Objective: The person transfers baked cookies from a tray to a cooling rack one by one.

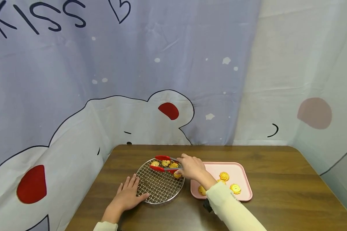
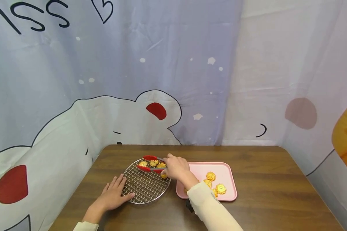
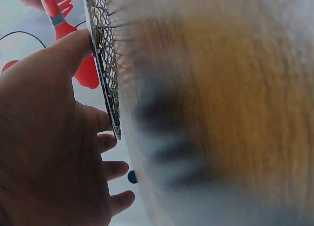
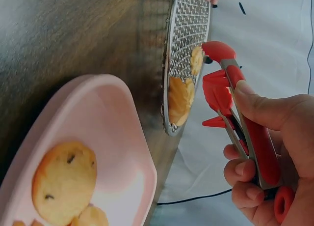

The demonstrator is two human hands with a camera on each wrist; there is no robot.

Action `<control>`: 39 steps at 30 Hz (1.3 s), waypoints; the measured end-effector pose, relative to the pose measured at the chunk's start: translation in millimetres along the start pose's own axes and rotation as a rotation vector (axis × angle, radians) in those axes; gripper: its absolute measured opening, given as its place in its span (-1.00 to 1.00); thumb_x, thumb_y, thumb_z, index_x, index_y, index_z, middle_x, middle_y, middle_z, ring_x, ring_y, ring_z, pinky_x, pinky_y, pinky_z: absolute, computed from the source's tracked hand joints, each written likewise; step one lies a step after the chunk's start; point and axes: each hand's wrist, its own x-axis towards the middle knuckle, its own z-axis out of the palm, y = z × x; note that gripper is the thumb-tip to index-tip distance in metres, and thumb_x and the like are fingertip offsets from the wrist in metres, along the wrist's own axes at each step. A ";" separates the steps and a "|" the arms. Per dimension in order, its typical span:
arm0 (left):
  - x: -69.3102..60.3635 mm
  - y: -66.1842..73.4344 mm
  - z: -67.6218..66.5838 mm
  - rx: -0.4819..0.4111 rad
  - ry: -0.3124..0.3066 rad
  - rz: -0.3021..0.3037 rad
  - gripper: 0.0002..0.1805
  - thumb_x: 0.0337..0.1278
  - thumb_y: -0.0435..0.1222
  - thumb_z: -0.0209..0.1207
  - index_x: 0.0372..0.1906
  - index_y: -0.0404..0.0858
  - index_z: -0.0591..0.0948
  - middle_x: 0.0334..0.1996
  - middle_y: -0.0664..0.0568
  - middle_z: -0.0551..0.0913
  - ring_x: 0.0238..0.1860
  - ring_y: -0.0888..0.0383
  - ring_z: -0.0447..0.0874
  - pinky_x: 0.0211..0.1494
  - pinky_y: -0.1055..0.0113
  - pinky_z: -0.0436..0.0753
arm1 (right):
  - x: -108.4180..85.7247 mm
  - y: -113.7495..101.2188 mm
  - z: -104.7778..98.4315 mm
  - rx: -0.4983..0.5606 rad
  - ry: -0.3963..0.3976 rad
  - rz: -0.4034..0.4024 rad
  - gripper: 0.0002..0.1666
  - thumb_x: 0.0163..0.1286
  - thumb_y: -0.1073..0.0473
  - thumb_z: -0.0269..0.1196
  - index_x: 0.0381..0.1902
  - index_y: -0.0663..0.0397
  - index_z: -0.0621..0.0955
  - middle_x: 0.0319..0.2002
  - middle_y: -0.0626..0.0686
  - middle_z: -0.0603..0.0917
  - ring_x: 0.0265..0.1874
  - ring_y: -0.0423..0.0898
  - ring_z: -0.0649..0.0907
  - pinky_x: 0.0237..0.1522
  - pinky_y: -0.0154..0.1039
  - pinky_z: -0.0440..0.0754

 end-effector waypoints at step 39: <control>3.1 -3.6 2.3 0.012 0.006 0.007 0.13 0.26 0.36 0.07 0.57 -0.43 0.12 0.60 -0.32 -0.05 0.57 -0.41 -0.17 0.48 -0.44 -0.13 | -67.2 44.6 -37.5 0.059 0.071 0.017 -0.27 0.19 -0.15 0.50 0.28 -0.03 0.64 -0.09 -0.10 0.62 -0.52 -0.14 0.54 -0.48 -0.18 0.46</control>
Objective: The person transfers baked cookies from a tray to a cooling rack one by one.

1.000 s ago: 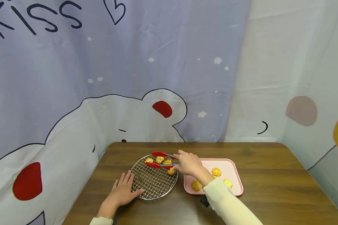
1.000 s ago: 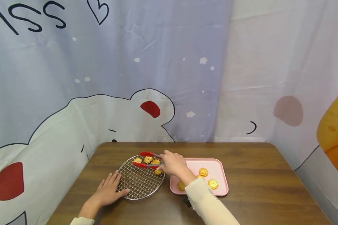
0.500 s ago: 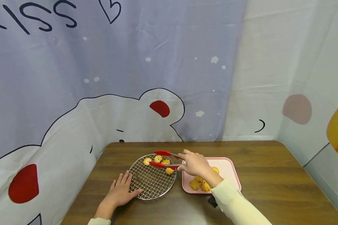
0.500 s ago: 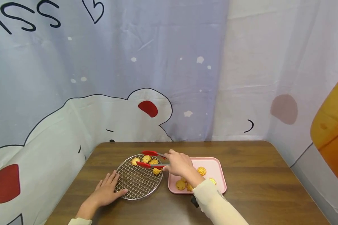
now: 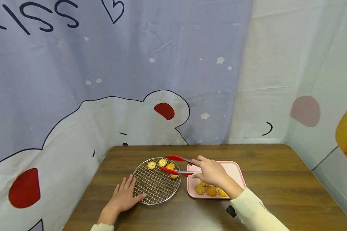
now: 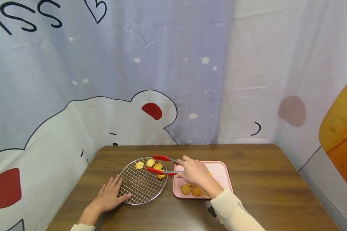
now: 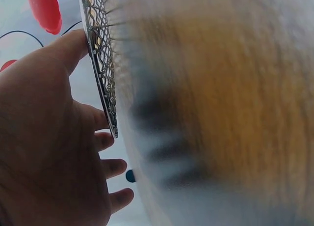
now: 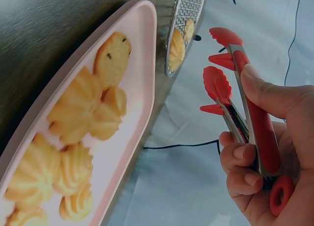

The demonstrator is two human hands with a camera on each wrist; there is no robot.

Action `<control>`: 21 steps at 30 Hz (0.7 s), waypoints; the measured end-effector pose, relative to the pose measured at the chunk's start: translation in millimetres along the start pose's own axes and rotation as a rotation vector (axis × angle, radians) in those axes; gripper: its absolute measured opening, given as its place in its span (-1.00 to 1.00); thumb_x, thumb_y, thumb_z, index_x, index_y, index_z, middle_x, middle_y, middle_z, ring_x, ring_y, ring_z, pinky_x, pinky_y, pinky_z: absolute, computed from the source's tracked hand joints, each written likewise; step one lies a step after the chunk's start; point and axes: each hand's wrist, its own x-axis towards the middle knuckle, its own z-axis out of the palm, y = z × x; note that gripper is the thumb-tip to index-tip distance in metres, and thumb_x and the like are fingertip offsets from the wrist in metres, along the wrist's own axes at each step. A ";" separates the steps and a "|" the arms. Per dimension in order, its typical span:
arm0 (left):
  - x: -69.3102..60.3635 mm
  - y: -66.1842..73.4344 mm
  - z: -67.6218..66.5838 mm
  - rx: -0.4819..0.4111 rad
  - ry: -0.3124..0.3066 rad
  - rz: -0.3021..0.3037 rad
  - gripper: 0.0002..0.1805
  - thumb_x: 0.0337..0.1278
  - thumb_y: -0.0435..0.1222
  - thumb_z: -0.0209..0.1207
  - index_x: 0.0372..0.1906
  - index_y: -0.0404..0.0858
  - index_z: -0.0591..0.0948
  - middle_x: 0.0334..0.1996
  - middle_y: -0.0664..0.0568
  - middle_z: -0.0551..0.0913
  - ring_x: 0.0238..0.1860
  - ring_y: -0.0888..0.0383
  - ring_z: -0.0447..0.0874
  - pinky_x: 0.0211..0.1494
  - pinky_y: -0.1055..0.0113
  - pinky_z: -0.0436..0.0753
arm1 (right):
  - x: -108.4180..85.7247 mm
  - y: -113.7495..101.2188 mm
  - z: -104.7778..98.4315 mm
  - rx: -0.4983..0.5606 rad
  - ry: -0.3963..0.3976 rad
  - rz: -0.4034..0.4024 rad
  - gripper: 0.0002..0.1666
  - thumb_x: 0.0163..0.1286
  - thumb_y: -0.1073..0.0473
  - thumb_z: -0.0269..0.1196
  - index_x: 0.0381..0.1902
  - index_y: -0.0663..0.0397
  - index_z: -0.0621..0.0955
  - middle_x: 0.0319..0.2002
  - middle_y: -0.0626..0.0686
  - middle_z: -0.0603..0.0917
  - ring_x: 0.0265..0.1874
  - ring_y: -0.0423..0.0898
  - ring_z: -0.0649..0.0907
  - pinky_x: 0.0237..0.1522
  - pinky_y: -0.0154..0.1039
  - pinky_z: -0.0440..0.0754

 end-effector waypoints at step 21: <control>-1.0 2.0 -1.2 -0.001 0.004 0.002 0.12 0.25 0.34 0.10 0.57 -0.44 0.12 0.60 -0.31 -0.03 0.57 -0.40 -0.16 0.49 -0.43 -0.13 | -44.0 45.2 -23.4 -0.055 0.077 -0.021 -0.32 0.18 -0.13 0.51 0.24 -0.05 0.67 -0.10 -0.14 0.66 -0.39 -0.18 0.62 -0.34 -0.16 0.56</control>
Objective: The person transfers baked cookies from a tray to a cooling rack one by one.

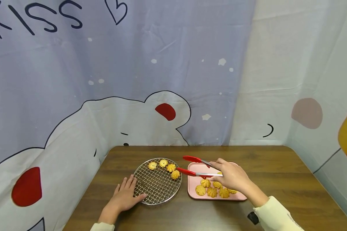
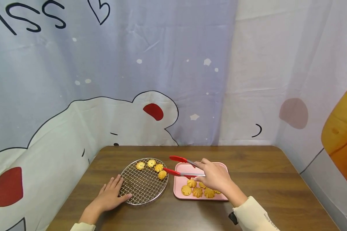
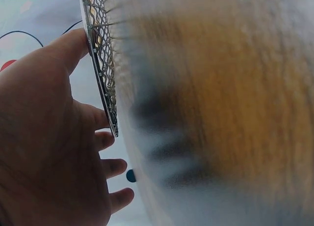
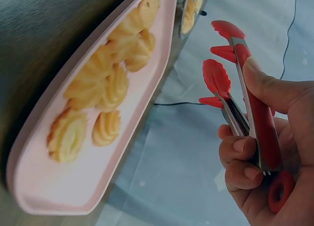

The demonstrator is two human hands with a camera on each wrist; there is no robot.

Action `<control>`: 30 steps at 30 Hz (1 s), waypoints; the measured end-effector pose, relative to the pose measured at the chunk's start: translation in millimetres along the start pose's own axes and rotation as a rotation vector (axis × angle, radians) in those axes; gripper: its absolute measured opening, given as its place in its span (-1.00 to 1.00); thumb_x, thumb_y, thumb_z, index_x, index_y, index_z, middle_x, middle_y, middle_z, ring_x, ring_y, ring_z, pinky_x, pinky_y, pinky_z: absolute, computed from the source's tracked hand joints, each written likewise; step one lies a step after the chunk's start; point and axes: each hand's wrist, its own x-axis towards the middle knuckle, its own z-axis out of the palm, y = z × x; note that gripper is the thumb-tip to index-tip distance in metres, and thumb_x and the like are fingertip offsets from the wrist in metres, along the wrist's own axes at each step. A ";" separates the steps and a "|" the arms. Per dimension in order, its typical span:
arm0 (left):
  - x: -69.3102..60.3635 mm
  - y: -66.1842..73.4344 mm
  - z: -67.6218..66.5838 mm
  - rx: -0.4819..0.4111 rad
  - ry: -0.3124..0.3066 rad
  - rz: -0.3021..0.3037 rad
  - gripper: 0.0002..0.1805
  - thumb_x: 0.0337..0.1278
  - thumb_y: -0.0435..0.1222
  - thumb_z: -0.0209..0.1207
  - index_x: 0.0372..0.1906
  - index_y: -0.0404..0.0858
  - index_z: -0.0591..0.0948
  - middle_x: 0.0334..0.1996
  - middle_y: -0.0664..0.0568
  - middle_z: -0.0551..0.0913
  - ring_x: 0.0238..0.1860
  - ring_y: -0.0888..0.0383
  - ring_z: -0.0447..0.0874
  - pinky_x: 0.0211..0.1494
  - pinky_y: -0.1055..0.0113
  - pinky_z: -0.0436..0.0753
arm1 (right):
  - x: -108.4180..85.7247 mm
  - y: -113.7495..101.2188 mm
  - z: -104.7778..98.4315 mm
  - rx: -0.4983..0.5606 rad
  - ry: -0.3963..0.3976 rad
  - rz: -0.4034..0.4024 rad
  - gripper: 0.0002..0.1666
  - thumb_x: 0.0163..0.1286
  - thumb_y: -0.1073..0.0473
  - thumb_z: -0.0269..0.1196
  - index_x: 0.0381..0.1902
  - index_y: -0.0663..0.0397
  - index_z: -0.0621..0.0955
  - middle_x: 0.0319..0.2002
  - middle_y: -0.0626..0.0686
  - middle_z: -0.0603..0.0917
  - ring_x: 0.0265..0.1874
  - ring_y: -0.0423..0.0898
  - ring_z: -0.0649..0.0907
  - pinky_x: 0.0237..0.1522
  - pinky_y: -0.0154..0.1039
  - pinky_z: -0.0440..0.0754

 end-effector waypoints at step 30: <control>0.7 -0.8 -0.1 -0.004 -0.004 -0.002 0.12 0.25 0.34 0.10 0.57 -0.43 0.12 0.60 -0.31 -0.03 0.58 -0.39 -0.16 0.49 -0.42 -0.12 | -58.1 52.2 -24.5 0.003 -0.036 0.118 -0.30 0.15 -0.17 0.50 0.23 -0.09 0.67 -0.11 -0.20 0.60 -0.48 -0.27 0.48 -0.53 -0.21 0.40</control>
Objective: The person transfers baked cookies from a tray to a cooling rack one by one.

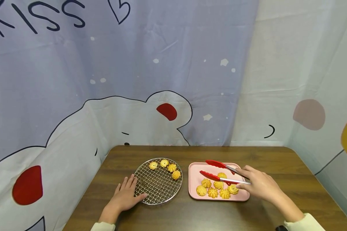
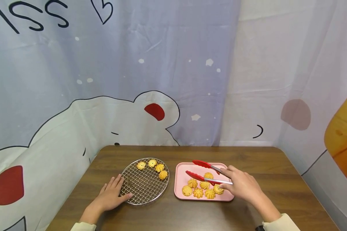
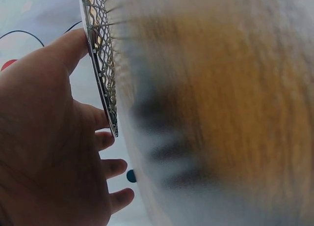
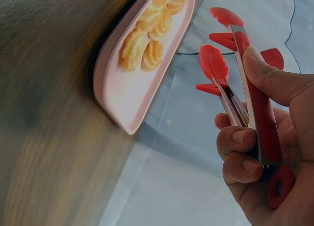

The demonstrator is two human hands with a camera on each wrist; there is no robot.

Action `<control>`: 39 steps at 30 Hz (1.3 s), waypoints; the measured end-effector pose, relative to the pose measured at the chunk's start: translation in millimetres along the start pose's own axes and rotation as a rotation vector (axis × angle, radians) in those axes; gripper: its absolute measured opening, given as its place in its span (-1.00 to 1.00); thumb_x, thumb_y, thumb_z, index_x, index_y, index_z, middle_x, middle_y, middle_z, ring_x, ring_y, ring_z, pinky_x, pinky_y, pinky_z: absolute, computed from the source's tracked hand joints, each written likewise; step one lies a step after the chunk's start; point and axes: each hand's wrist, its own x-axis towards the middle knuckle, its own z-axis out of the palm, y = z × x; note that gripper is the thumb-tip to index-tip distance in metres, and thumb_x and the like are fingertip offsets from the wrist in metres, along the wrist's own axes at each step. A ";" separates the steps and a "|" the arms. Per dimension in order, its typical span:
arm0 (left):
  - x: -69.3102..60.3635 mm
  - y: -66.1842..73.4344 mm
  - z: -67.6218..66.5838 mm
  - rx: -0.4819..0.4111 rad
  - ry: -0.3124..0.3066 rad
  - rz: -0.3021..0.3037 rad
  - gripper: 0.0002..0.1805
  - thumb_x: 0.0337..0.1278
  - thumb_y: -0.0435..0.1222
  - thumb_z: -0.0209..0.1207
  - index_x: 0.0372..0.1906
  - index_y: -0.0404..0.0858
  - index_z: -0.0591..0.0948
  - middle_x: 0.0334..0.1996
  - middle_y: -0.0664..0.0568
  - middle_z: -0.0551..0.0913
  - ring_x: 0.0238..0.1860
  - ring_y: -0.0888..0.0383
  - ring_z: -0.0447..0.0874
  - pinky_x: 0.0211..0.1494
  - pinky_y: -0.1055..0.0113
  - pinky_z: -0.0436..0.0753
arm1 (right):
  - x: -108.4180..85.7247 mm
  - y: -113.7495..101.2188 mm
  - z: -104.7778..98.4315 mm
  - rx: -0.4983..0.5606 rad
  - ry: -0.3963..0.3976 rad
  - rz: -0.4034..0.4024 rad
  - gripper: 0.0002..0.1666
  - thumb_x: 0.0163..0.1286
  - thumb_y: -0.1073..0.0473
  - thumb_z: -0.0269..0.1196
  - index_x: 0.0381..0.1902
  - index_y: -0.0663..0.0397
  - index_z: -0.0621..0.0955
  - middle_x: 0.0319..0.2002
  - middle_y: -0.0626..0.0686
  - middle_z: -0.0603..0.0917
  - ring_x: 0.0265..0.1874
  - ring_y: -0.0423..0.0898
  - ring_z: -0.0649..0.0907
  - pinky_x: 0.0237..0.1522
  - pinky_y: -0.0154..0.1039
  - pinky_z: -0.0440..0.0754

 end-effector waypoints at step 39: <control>-1.7 0.4 -0.7 -0.011 0.001 0.002 0.13 0.24 0.34 0.11 0.57 -0.42 0.12 0.61 -0.30 -0.03 0.58 -0.40 -0.16 0.49 -0.42 -0.13 | -73.1 53.0 -22.4 -0.041 -0.080 0.055 -0.24 0.08 -0.34 0.45 0.19 -0.12 0.70 -0.18 -0.35 0.55 -0.45 -0.44 0.42 -0.51 -0.32 0.36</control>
